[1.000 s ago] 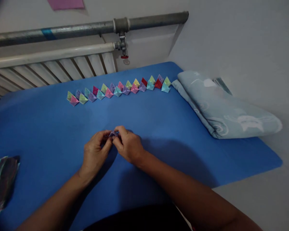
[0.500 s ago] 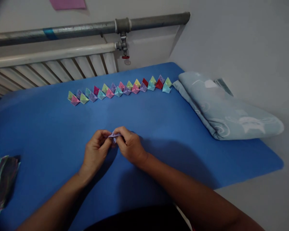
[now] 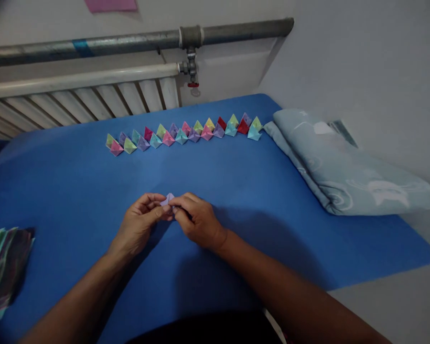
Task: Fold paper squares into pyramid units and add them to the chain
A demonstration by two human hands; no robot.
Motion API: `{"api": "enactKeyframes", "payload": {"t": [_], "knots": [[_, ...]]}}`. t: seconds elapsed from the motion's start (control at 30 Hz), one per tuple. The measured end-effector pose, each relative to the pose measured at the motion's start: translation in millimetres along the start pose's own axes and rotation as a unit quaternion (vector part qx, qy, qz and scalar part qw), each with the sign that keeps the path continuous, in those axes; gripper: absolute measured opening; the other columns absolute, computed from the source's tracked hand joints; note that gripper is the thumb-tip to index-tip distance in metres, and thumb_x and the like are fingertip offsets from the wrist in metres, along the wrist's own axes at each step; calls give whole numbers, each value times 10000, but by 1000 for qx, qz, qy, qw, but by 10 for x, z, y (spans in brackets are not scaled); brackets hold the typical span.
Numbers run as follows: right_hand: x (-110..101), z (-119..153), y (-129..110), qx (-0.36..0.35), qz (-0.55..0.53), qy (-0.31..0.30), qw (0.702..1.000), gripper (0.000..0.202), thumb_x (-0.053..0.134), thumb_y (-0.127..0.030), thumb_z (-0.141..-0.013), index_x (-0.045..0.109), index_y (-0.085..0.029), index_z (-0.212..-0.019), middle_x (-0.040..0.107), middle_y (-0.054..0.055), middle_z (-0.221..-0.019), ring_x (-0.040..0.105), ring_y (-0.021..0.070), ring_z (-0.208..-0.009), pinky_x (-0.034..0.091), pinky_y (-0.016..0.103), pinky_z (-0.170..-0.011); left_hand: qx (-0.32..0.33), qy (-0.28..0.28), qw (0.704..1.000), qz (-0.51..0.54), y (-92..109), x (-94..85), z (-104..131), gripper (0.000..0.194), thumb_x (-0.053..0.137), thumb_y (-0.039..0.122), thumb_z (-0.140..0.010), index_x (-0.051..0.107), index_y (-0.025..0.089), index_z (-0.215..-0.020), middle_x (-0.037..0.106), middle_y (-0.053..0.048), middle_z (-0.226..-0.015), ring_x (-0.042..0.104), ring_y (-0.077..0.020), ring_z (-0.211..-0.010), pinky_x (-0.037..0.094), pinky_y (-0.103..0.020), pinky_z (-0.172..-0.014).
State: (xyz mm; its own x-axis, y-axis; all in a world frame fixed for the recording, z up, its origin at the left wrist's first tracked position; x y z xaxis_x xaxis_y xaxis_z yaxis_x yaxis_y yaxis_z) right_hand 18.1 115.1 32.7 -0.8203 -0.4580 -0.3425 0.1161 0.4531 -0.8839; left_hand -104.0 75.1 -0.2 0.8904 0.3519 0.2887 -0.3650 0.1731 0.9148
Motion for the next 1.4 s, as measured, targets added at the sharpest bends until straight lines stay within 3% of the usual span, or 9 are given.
{"api": "enactKeyframes", "payload": {"t": [0.2, 0.33, 0.47, 0.57, 0.67, 0.83, 1.03, 1.2, 1.4], "knots": [[-5, -12, 270, 209, -131, 13, 969, 158, 497, -316, -841, 597, -203, -890, 567, -33, -671, 532, 104, -590, 429, 244, -577, 11, -13, 999, -48, -7, 23, 6, 337, 782, 174, -589, 594, 179, -869, 646, 53, -637, 612, -84, -560, 499, -231, -601], [69, -28, 323, 253, -164, -23, 953, 153, 584, -347, -774, 607, -198, -752, 530, -51, -615, 470, 86, -560, 385, 224, -544, 4, -41, 997, -72, -52, 66, 25, 372, 771, 170, -607, 582, 187, -927, 638, 55, -627, 615, -95, -589, 502, -238, -606], [59, -9, 420, 288, -197, 5, 937, 152, 613, -342, -724, 588, -194, -698, 477, -68, -551, 401, 71, -497, 334, 212, -483, -19, -56, 996, -60, -86, 73, 29, 393, 785, 214, -627, 577, 173, -957, 652, 38, -644, 644, -114, -615, 528, -257, -631], [28, 19, 490, 317, -224, 37, 921, 182, 620, -372, -712, 590, -193, -726, 473, -66, -541, 392, 72, -477, 319, 207, -452, -69, -67, 994, -54, -136, 64, 37, 335, 758, 338, -693, 603, 143, -917, 691, -23, -718, 667, -136, -613, 548, -275, -606], [17, 38, 519, 330, -243, 55, 910, 210, 640, -391, -701, 586, -191, -731, 504, -53, -577, 415, 71, -494, 333, 200, -452, -108, -95, 989, -42, -168, 95, 61, 325, 702, 426, -751, 621, 124, -841, 711, -72, -778, 666, -136, -598, 553, -268, -573], [40, 59, 523, 333, -258, 65, 905, 214, 644, -394, -696, 578, -194, -735, 487, -65, -566, 407, 65, -493, 331, 192, -450, -119, -104, 987, -38, -191, 125, 76, 261, 696, 360, -755, 632, 118, -829, 713, -75, -774, 667, -132, -595, 556, -255, -568], [46, 69, 521, 337, -280, 77, 896, 217, 642, -390, -700, 564, -190, -732, 486, -64, -564, 392, 63, -485, 313, 194, -435, -54, -29, 998, -34, -111, -9, 18, 172, 683, 249, -727, 613, 147, -847, 705, -35, -767, 682, -145, -622, 555, -259, -575], [38, 69, 530, 335, -263, 83, 901, 211, 632, -394, -719, 567, -195, -751, 476, -69, -548, 401, 69, -478, 319, 201, -437, -42, -49, 995, -73, -102, 30, 19, 162, 730, 263, -688, 654, 151, -777, 694, -25, -683, 673, -149, -661, 544, -257, -612], [42, 63, 501, 321, -242, 70, 913, 193, 596, -390, -744, 557, -201, -756, 449, -82, -504, 378, 65, -435, 295, 207, -421, -47, -34, 995, -76, -118, 47, 18, 191, 773, 284, -646, 707, 162, -778, 702, -23, -704, 629, -121, -620, 522, -262, -624]]}}
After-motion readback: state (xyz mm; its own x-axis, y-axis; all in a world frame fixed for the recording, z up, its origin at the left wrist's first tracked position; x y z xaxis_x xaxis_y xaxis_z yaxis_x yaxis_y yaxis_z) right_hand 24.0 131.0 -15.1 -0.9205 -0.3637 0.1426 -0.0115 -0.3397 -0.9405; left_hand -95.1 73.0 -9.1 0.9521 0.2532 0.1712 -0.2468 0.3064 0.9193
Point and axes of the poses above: each hand's wrist, its own z-axis away from the middle knuckle, its own x-axis out of the palm, y = z × x, the point moved 8 cm from there along -z, towards the middle knuckle
